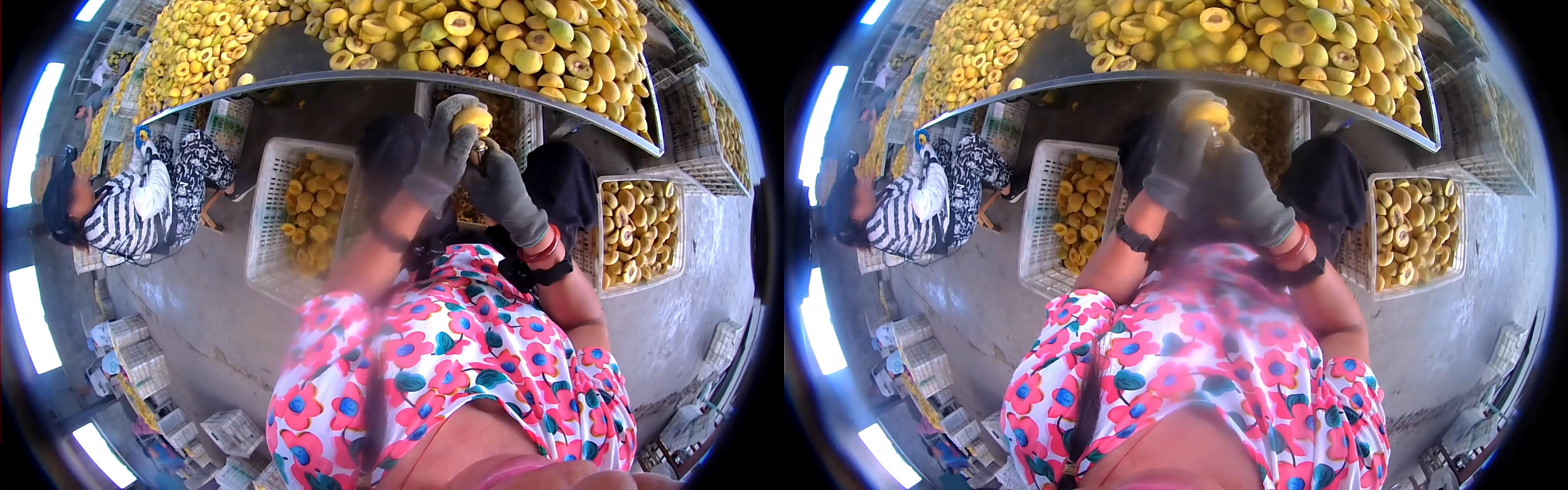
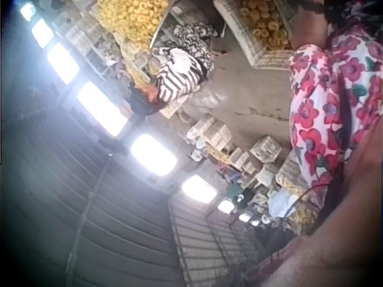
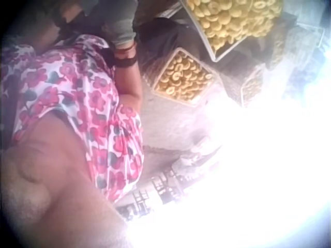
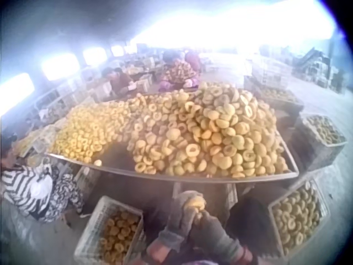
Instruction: The person uses a small hand tool to remove the pits from yellow fruits. They pick up individual fruits from a large pile, cut them open to extract the pit, drop the pits into a central bin, and place the pitted fruit halves into crates.
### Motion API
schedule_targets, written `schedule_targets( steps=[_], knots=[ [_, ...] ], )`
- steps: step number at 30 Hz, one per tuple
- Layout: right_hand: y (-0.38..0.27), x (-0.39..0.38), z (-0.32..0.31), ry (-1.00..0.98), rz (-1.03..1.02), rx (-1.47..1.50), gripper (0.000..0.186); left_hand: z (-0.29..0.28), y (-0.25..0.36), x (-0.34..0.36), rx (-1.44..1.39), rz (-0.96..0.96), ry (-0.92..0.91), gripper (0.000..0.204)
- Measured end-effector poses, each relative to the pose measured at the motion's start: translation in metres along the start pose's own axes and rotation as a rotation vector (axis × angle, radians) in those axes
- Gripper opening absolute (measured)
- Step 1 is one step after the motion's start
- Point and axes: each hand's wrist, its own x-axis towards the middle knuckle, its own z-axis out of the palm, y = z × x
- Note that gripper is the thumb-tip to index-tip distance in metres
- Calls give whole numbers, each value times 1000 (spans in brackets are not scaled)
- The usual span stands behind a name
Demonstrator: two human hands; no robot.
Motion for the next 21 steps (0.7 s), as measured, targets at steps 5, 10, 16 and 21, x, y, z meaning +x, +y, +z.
schedule_targets(
  steps=[5,10,16,21],
  knots=[
    [-27,14,-34,-360,884,906,7,-10,-3,2,-136,-33,-78,38],
    [-28,16,-47,-441,1191,1206,11,-11,7,0,-250,-77,-157,42],
    [-29,11,-47,-398,1195,1421,9,-13,11,-4,-504,-301,-181,42],
    [-30,8,-41,-357,1218,1503,8,-13,11,-3,-554,-321,-179,40]
  ],
)
